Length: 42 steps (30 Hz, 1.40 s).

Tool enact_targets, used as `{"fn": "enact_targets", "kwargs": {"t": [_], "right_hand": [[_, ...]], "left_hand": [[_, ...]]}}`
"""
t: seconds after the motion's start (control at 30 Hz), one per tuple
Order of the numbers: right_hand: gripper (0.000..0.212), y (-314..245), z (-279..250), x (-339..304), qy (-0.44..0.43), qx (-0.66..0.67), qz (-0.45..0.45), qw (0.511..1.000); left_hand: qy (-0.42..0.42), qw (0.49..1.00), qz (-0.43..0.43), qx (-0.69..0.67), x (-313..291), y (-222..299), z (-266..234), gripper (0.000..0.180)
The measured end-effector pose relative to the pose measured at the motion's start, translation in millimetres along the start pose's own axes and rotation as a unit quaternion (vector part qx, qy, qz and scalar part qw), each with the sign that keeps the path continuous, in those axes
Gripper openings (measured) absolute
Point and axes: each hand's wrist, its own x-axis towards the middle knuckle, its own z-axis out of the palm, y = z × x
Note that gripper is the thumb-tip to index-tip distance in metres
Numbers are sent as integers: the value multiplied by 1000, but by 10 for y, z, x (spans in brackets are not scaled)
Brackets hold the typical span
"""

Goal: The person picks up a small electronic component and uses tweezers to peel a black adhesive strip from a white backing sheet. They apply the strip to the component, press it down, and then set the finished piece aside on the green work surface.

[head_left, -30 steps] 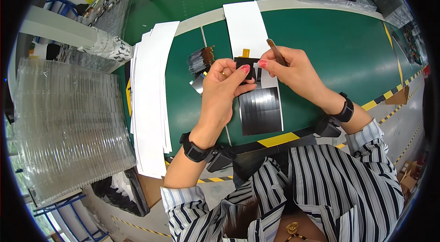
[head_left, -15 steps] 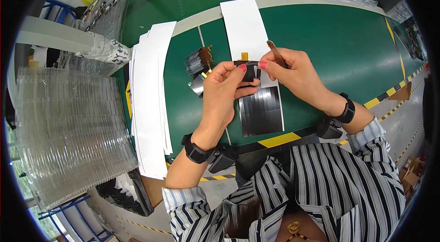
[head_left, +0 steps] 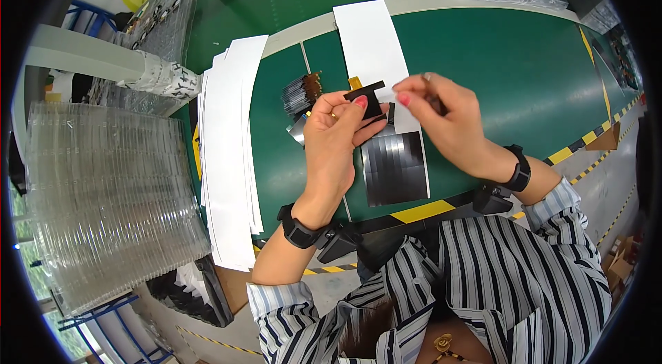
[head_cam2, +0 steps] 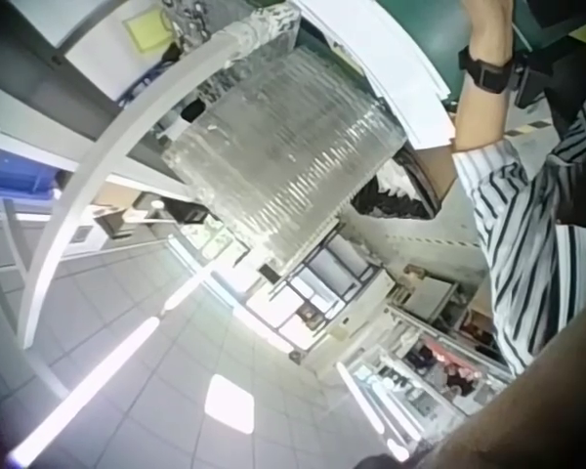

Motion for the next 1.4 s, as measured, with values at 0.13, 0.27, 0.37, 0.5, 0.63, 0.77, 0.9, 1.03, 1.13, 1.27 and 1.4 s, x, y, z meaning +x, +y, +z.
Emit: {"fn": "enact_targets", "kwargs": {"t": [0.13,0.27,0.37,0.5,0.63,0.77,0.9,1.03,1.13,1.27,1.4], "right_hand": [[13,4,45,-26,-32,-30,-43,998],[12,50,39,-13,-32,-30,-38,998],[11,55,29,-9,-25,-13,-33,999],[11,105,49,-18,-18,13,-19,1000],[11,115,61,-20,-24,50,16,998],[11,56,28,-22,-51,47,56,996],[10,120,14,-12,-22,78,83,993],[9,90,2,-3,-20,77,74,994],[9,94,23,-34,-23,62,56,996],[9,105,22,-42,-33,49,41,997],[8,91,17,-36,-46,45,37,997]], "left_hand": [[-27,1000,2,14,10,-43,-23,5],[-49,998,-1,29,-1,-41,-21,5],[-60,998,-1,35,-17,-25,-3,5],[-66,998,-6,22,-27,-32,3,5],[-69,997,-17,34,-22,-37,-7,5],[-76,996,-30,44,-20,-40,-3,6],[-35,996,58,61,-38,-33,44,7],[-9,972,128,199,-59,5,-20,7],[-14,970,121,210,-54,-26,-2,8],[-3,971,117,209,-44,-36,-13,9],[-11,967,109,231,-44,-38,-24,9]]}}
